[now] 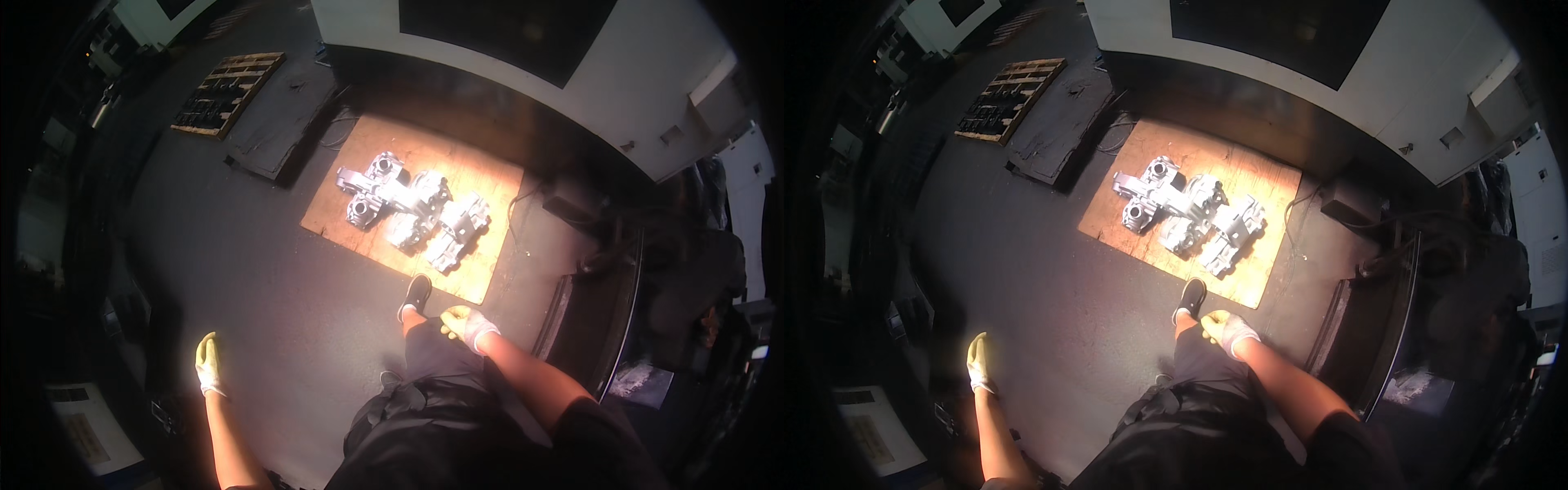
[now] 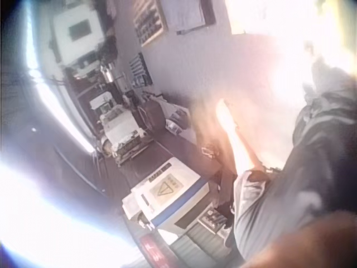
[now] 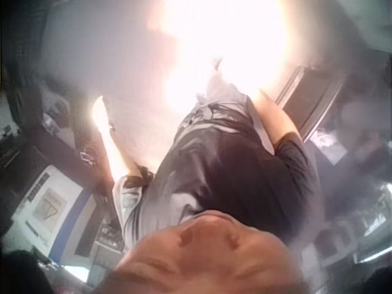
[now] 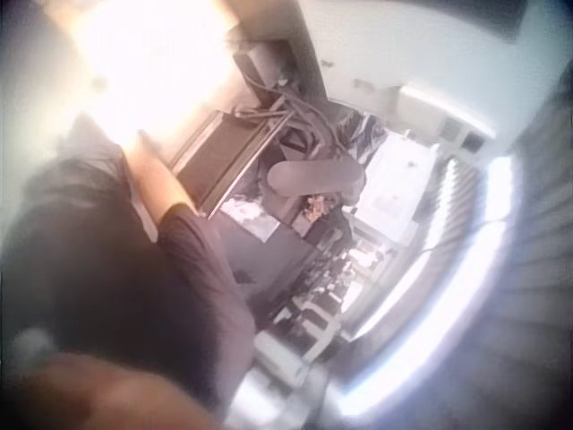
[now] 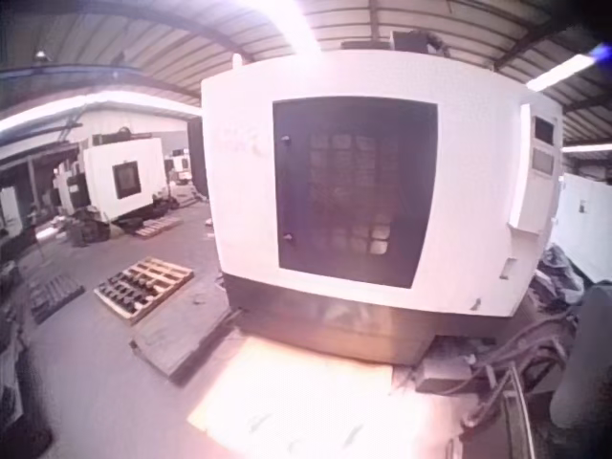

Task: The person carries several metal engine components across a workshop, places one into a CNC milling machine, uses an air gun to clean the workpiece and the machine interior, and سپس uses a wrench to secure the component onto the machine's worktable.

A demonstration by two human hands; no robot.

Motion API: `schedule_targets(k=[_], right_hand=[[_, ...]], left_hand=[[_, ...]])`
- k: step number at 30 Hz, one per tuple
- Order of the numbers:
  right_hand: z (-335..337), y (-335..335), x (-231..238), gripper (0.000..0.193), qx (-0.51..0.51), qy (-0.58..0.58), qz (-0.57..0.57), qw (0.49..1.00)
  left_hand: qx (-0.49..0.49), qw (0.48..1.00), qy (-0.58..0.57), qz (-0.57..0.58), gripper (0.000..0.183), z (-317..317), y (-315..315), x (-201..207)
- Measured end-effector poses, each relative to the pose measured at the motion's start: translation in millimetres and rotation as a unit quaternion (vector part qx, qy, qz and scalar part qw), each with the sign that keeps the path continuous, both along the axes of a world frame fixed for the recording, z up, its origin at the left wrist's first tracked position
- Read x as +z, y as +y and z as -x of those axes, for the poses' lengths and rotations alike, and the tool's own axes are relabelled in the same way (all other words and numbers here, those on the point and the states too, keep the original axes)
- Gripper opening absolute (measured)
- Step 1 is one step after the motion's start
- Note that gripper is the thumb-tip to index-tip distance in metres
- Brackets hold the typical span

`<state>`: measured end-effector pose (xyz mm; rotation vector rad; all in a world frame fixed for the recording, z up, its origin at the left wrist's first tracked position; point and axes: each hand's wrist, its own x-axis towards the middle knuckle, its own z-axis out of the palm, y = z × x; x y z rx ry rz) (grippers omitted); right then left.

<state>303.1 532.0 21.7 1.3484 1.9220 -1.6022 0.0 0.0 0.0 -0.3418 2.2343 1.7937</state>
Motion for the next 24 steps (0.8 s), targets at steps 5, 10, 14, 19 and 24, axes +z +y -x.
schedule_targets(k=[5,10,14,19,24], right_hand=[[52,-98,-100,0.040,-0.059,-0.106,0.226,0.967],[133,22,-179,0.034,-0.176,-0.088,0.207,0.958],[147,67,-219,0.032,-0.252,-0.091,0.172,0.948],[151,93,-279,0.028,-0.310,-0.125,0.159,0.929],[141,58,-347,0.036,-0.371,-0.145,0.199,0.895]], left_hand=[[-0.255,0.874,-0.065,0.408,0.032,12,-57,112],[-0.477,0.663,-0.281,0.504,0.047,87,67,44],[-0.500,0.639,-0.311,0.495,0.051,153,141,-24],[-0.587,0.590,-0.253,0.493,0.048,254,278,-170],[-0.540,0.701,-0.285,0.368,0.049,294,364,-326]])
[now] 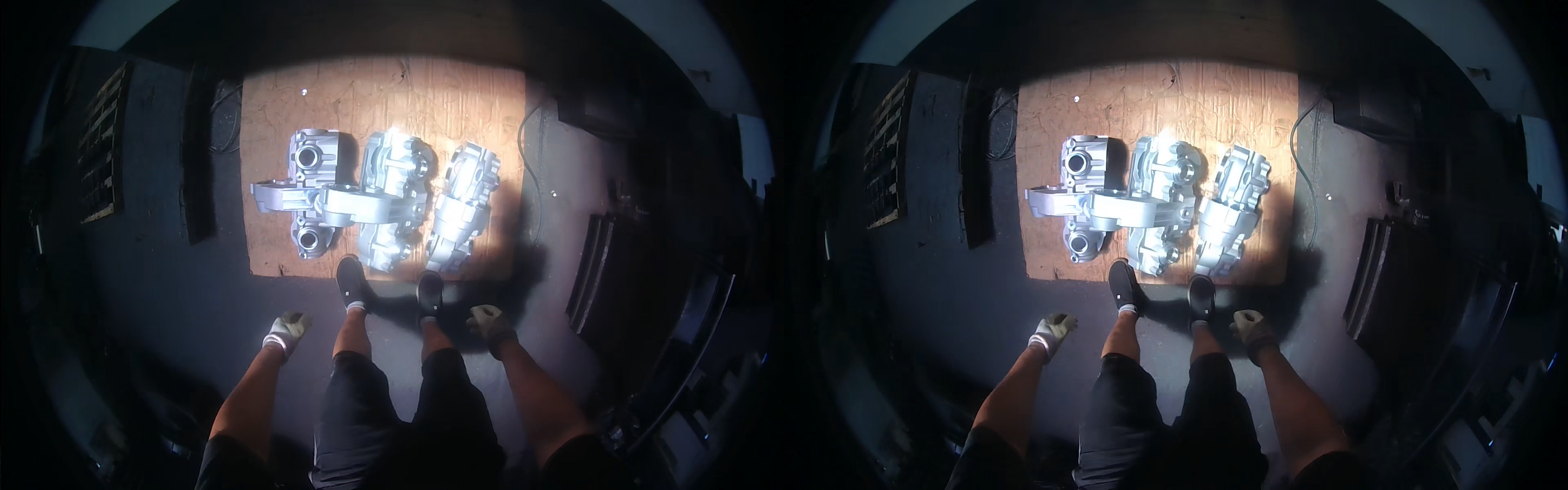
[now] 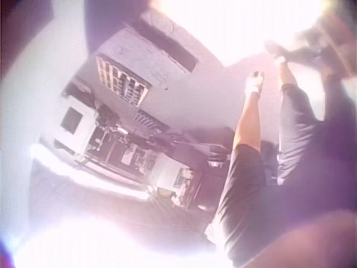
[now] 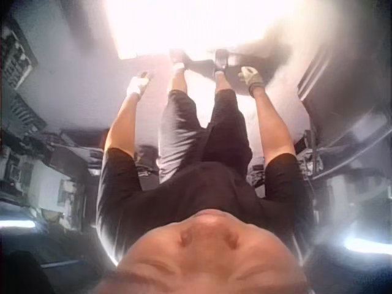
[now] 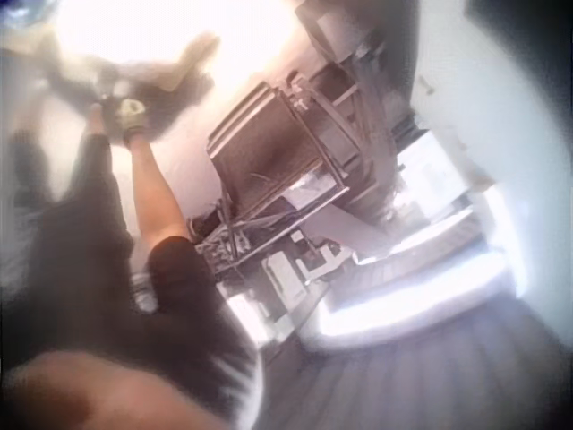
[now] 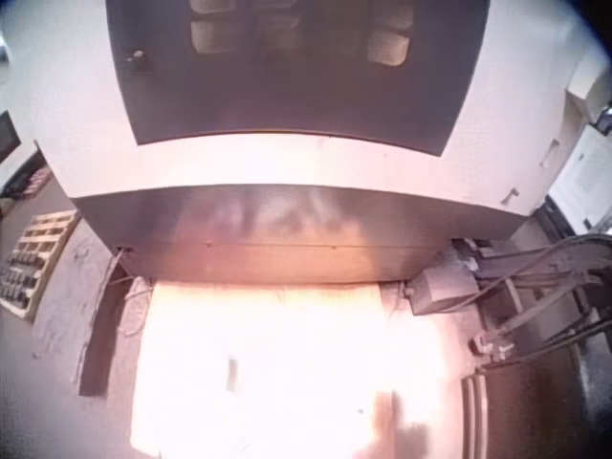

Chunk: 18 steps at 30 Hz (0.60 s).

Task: The person carries several metal engine components across a workshop, places one into a CNC milling machine, uses an air gun to clean the workpiece and the machine interior, and سپس uses a wrench to secure the component onto the machine's worktable.

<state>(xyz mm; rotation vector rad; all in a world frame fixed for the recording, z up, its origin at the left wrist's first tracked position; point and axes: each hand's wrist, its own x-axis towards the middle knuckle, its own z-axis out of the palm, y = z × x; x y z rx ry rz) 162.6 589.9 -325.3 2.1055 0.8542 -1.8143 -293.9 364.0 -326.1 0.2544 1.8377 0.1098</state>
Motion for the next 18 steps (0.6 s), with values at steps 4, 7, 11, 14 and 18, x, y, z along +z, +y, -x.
schedule_targets(k=[4,7,11,14,18], right_hand=[[-1,-37,-79,0.045,-0.226,-0.012,0.152,0.962],[2,-74,-152,0.053,-0.400,-0.011,0.179,0.899],[8,-107,-232,0.062,-0.549,0.047,0.139,0.823],[8,-99,-278,0.065,-0.598,0.059,0.124,0.790],[14,-66,-325,0.073,-0.639,0.041,0.109,0.761]], left_hand=[[0.152,0.976,-0.113,0.104,0.053,-12,46,-92],[0.188,0.977,-0.050,0.081,0.054,-22,75,-143],[0.344,0.938,0.011,-0.034,0.064,3,113,-199],[0.347,0.910,0.101,-0.201,0.065,32,165,-220],[0.140,0.900,0.198,-0.362,0.056,64,232,-234]])
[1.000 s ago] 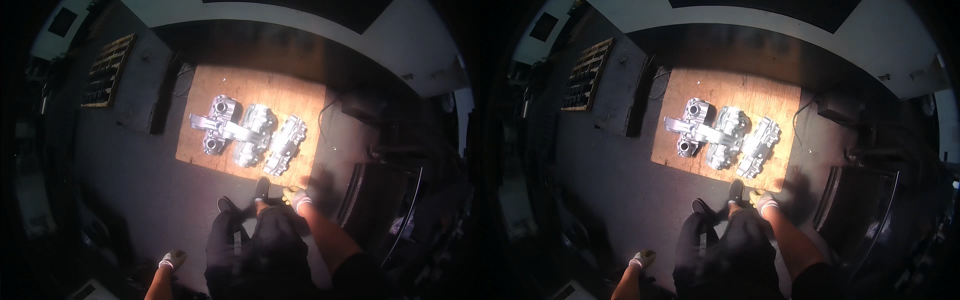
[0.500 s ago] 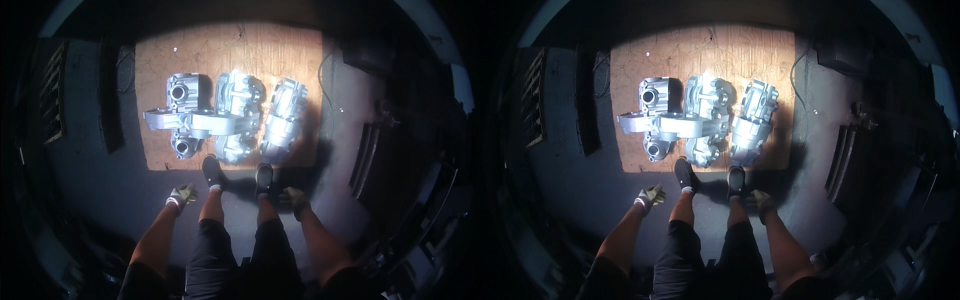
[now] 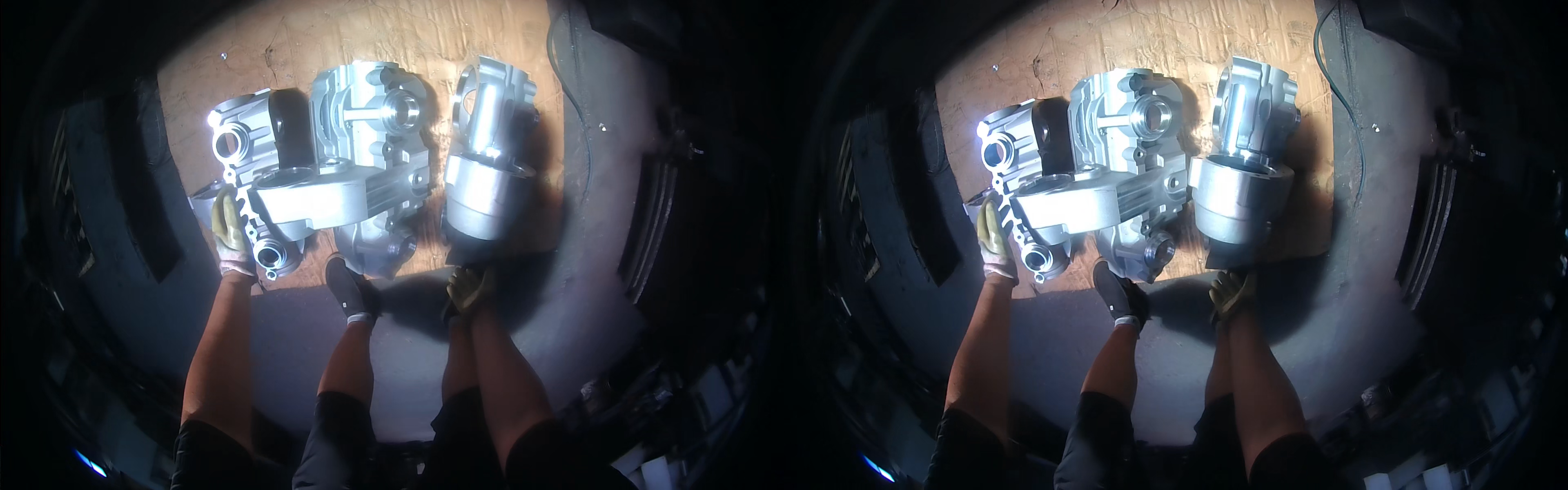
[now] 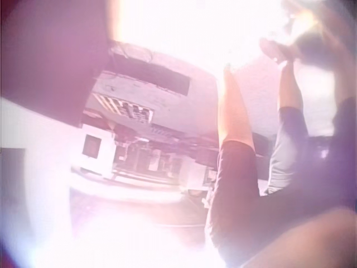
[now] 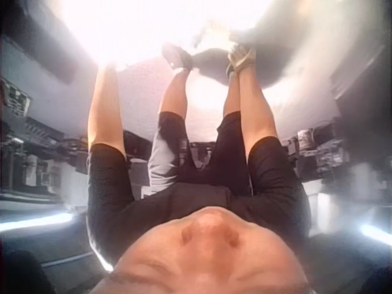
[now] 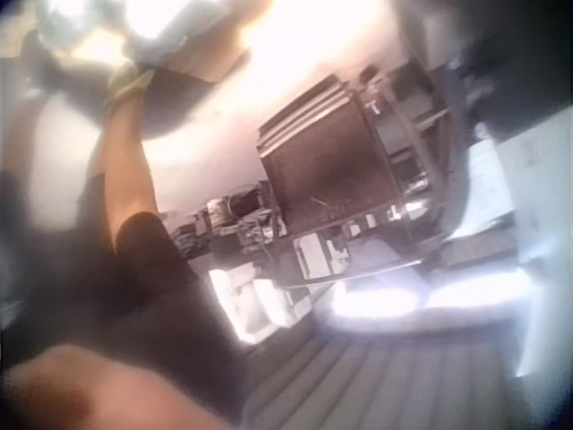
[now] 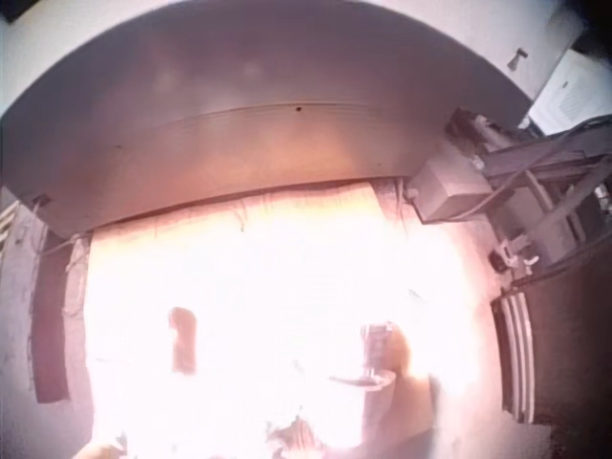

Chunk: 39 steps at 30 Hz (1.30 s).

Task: The person carries several metal engine components across a workshop, places one into a CNC milling machine, uses an air gun to clean the workpiece and the machine interior, and سپس uses a wrench to secure the component onto the machine's worktable.

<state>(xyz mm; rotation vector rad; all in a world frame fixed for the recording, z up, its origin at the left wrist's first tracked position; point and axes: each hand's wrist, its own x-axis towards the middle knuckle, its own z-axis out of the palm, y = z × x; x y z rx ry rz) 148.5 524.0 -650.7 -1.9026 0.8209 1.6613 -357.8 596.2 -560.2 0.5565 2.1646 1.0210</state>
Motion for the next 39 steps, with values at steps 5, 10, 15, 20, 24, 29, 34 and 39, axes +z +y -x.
schedule_targets(k=[5,10,15,20,24,29,34,39], right_hand=[[-59,7,-98,0.062,-0.191,0.422,-0.463,0.756],[8,93,-20,0.044,-0.297,0.126,-0.346,0.881],[20,118,21,0.043,-0.266,0.044,-0.346,0.899],[-4,168,81,0.043,-0.194,0.012,-0.335,0.922],[-45,227,145,0.043,-0.104,-0.033,-0.303,0.947],[-73,272,228,0.043,-0.018,-0.116,-0.231,0.966],[-73,319,255,0.043,0.081,-0.109,-0.372,0.918],[-35,374,250,0.068,0.266,-0.256,-0.518,0.772]], left_hand=[[-0.431,0.881,0.190,-0.042,0.035,-23,81,-2],[-0.567,0.797,0.175,0.110,0.038,-50,109,20],[-0.502,0.809,0.231,0.199,0.058,-108,120,34],[-0.487,0.801,0.190,0.291,0.062,-149,142,67],[-0.518,0.781,0.174,0.303,0.059,-152,150,68],[-0.589,0.741,0.161,0.278,0.058,-163,161,87],[-0.585,0.747,0.223,0.224,0.046,-202,175,95],[-0.554,0.772,0.240,0.200,0.044,-221,166,74]])
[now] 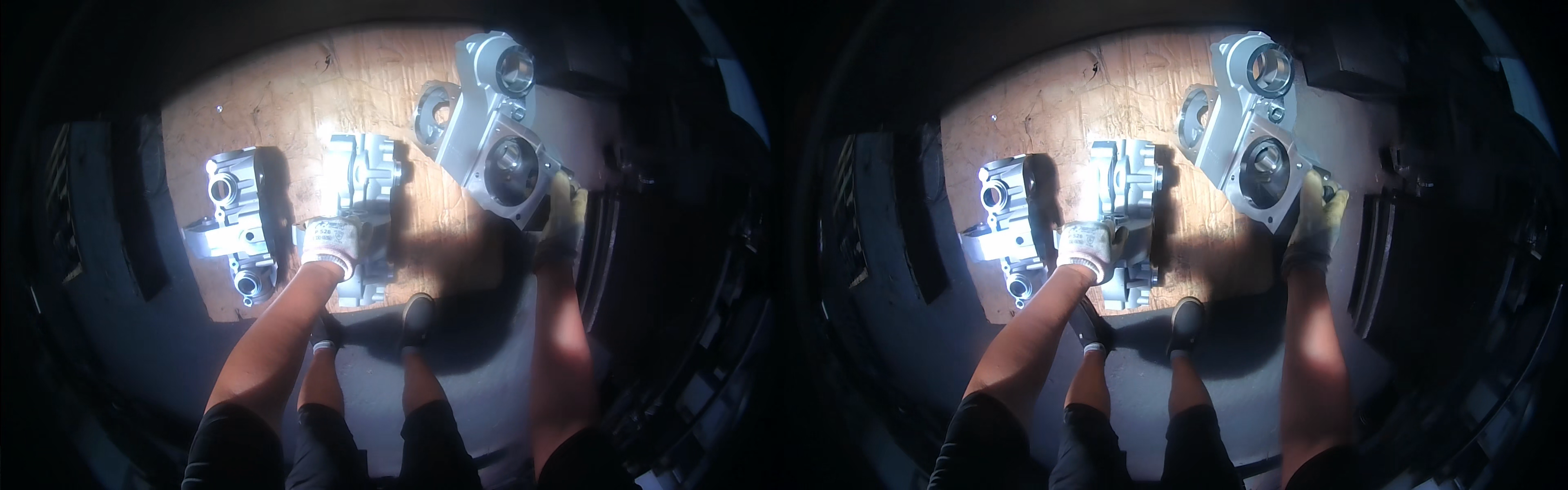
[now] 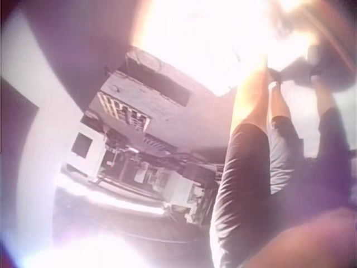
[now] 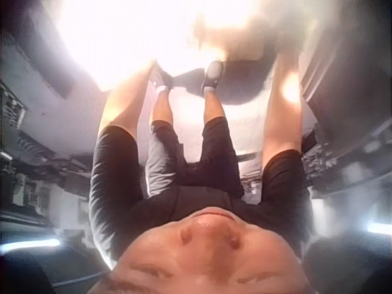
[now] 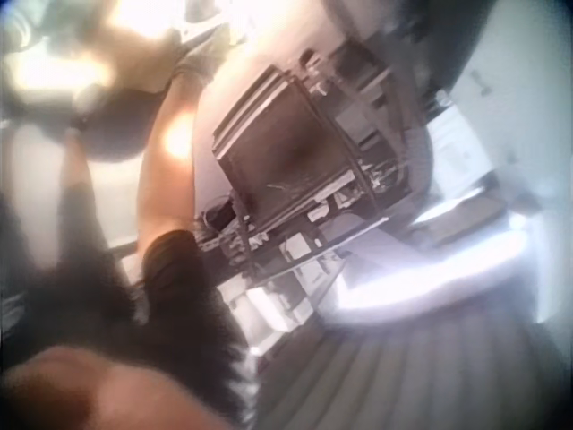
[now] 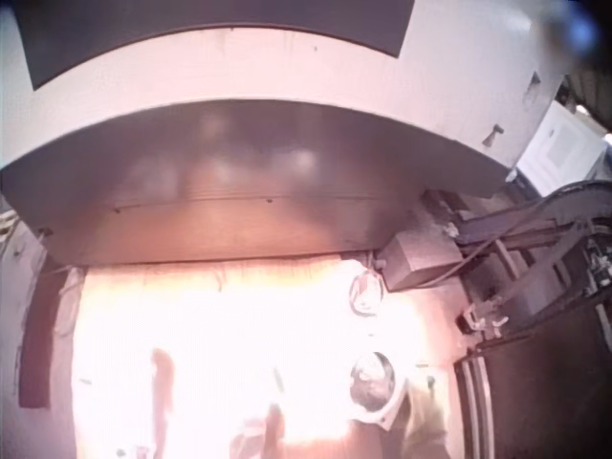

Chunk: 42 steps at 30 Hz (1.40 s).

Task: The person carries several metal engine components across a workshop, places one into a CNC milling machine, uses an air gun to clean the workpiece and the machine interior, and سپس uses a wrench to secure the component onto the machine's worktable.

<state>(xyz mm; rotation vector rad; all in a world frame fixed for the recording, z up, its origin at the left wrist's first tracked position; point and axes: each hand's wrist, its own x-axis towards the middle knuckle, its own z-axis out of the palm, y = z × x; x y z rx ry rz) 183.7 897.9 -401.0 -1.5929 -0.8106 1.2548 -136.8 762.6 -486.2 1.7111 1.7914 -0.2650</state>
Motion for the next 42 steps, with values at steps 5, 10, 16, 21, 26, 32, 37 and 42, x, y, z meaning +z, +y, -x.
schedule_targets(k=[5,10,16,21,26,32,37,42], right_hand=[[51,39,19,0.099,0.113,-0.236,-0.062,0.963],[63,44,27,0.103,0.092,-0.171,-0.033,0.980],[82,28,76,0.097,0.116,-0.188,0.001,0.975],[73,-28,78,0.088,0.264,-0.556,-0.027,0.788],[51,-98,52,0.085,0.199,-0.576,-0.013,0.793],[67,-60,40,0.080,0.161,-0.594,-0.032,0.788],[94,-12,42,0.079,0.171,-0.630,0.062,0.755],[56,-8,26,0.079,0.191,-0.645,0.070,0.737]], left_hand=[[-0.030,0.997,0.009,0.067,0.035,6,5,3],[-0.028,0.994,-0.020,0.103,0.032,15,4,15],[-0.026,0.998,-0.032,0.044,0.034,27,-11,7],[-0.049,0.997,-0.051,0.014,0.034,33,-10,28],[-0.031,0.998,-0.063,-0.010,0.031,29,-10,8],[-0.046,0.994,-0.081,0.053,0.028,26,-6,21],[-0.005,0.995,-0.086,0.057,0.033,23,-3,19],[0.188,0.970,-0.141,-0.053,0.052,60,46,34]])
